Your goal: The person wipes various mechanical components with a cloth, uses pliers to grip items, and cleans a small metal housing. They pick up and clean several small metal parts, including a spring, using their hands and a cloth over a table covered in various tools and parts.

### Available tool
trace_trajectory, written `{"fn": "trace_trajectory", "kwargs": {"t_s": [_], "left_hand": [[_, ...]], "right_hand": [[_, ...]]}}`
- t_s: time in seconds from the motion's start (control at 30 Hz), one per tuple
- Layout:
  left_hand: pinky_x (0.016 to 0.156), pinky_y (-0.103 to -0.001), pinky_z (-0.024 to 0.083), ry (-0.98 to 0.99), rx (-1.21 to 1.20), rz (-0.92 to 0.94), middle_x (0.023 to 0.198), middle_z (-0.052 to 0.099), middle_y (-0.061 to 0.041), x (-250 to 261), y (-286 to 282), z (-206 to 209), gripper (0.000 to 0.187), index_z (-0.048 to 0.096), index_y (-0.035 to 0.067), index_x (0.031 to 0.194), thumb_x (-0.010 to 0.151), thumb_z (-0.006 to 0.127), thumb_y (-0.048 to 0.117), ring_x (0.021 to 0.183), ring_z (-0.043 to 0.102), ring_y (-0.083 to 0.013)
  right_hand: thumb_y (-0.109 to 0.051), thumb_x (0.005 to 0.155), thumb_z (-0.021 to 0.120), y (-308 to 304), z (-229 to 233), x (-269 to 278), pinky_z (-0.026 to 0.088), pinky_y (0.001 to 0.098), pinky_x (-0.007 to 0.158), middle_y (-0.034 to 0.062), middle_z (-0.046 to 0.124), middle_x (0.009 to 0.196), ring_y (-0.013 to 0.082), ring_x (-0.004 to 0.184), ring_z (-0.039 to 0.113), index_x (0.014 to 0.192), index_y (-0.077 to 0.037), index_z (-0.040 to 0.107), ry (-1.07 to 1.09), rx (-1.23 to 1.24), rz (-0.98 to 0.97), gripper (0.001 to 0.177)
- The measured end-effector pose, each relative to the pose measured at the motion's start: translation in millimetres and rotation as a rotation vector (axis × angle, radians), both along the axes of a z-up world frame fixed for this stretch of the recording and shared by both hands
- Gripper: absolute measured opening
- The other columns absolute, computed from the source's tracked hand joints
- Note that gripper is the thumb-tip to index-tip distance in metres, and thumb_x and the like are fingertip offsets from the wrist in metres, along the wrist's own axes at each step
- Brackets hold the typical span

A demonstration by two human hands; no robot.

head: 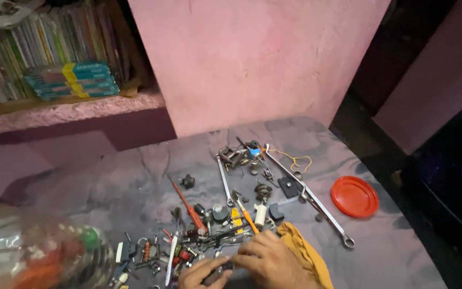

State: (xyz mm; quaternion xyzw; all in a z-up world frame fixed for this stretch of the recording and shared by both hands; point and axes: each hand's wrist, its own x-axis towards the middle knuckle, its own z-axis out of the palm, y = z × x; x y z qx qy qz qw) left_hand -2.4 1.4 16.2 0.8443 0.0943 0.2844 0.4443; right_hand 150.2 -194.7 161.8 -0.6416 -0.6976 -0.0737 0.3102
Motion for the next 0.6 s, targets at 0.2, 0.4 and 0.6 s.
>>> {"fn": "trace_trajectory", "kwargs": {"t_s": [0.2,0.4,0.6], "left_hand": [[0.08,-0.033,0.062,0.046,0.04,-0.057,0.089,0.082,-0.01,2.9,16.9,-74.2,0.036,0.082,0.014,0.107,0.076,0.094,0.027,0.087,0.081,-0.0215],[0.069,-0.034,0.062,-0.025,-0.006,0.05,0.077,0.082,-0.007,15.3,39.8,-176.5,0.044,0.084,0.021,0.107,0.066,0.099,0.029,0.07,0.081,-0.0222],[0.075,-0.035,0.063,-0.151,0.066,-0.005,0.079,0.081,-0.009,15.3,37.1,-182.8,0.039,0.082,0.019,0.107,0.072,0.097,0.024,0.079,0.082,-0.0236]], "right_hand": [[-0.02,0.084,0.084,7.2,-13.9,12.6,0.048,0.0438,0.099,0.0127,0.067,0.121,0.0315,0.115,0.063,0.123,-0.004,0.067,0.132,0.057,0.037,0.045],[-0.004,0.087,0.077,10.2,-68.8,20.4,0.058,0.0353,0.09,0.0118,0.073,0.111,0.0182,0.099,0.072,0.118,0.001,0.067,1.218,0.071,-0.114,0.032],[-0.003,0.094,0.069,9.0,-100.5,23.0,0.062,0.0312,0.082,0.0107,0.076,0.102,0.014,0.09,0.075,0.109,0.001,0.066,1.389,0.075,0.074,0.016]]}}
